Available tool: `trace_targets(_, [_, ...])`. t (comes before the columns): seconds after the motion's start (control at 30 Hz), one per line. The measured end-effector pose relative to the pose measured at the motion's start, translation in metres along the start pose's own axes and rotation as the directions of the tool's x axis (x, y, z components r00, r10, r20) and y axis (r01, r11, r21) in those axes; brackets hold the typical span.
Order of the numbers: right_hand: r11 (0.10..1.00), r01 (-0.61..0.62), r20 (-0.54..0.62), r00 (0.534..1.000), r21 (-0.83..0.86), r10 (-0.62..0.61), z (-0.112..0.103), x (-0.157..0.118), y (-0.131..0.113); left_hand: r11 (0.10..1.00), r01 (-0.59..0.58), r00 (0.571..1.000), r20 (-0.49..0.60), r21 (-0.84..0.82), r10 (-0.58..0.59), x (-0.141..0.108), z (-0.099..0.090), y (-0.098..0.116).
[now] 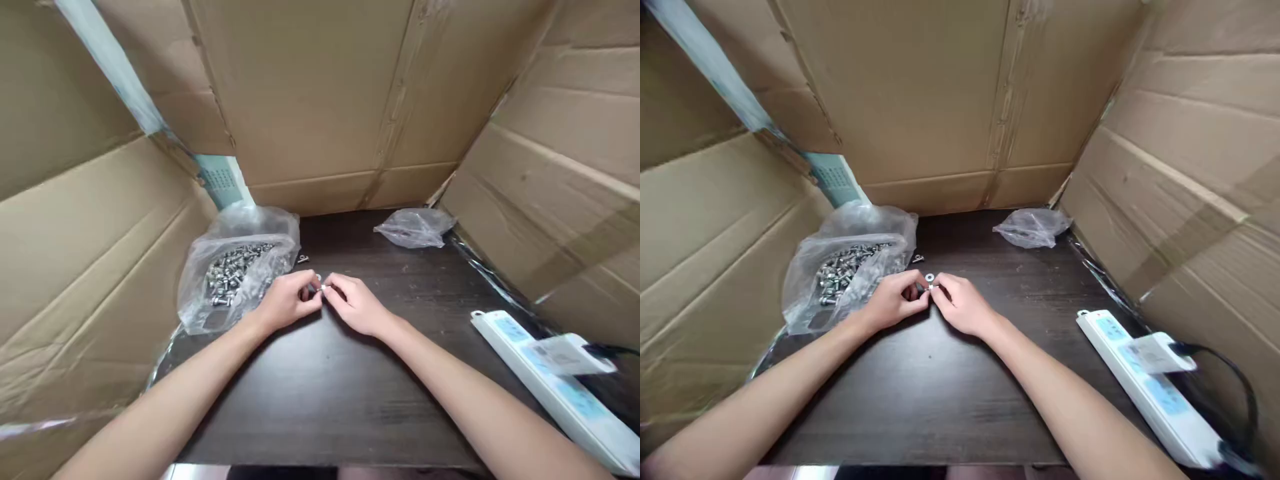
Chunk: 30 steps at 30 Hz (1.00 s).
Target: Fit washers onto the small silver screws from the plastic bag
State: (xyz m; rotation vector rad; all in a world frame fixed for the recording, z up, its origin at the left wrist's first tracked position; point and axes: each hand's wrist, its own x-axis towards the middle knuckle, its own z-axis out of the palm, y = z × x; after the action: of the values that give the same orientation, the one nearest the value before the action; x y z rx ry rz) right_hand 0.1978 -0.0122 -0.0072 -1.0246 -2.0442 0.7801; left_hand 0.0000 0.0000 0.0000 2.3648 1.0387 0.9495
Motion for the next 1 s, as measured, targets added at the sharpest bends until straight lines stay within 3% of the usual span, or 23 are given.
trace_targets(0.57, [0.999, -0.024, -0.013, 1.000, 0.028, 0.024, 0.0006, -0.0020, 0.0009, 0.999, 0.030, 1.000, -0.007, -0.033, -0.030, -0.0015, -0.0008, -0.0046])
trace_targets(0.8, [1.000, 0.028, 0.011, 1.000, -0.006, -0.028, 0.0022, 0.0000, 0.0012, 1.000, 0.020, 1.000, 0.006, -0.008, -0.020, -0.0017, -0.0009, -0.0037])
trace_targets(1.0, [1.000, -0.029, -0.011, 1.000, 0.012, 0.029, 0.0009, -0.0007, -0.0021, 0.998, 0.049, 0.999, 0.005, -0.033, -0.048, -0.0015, -0.0028, -0.0027])
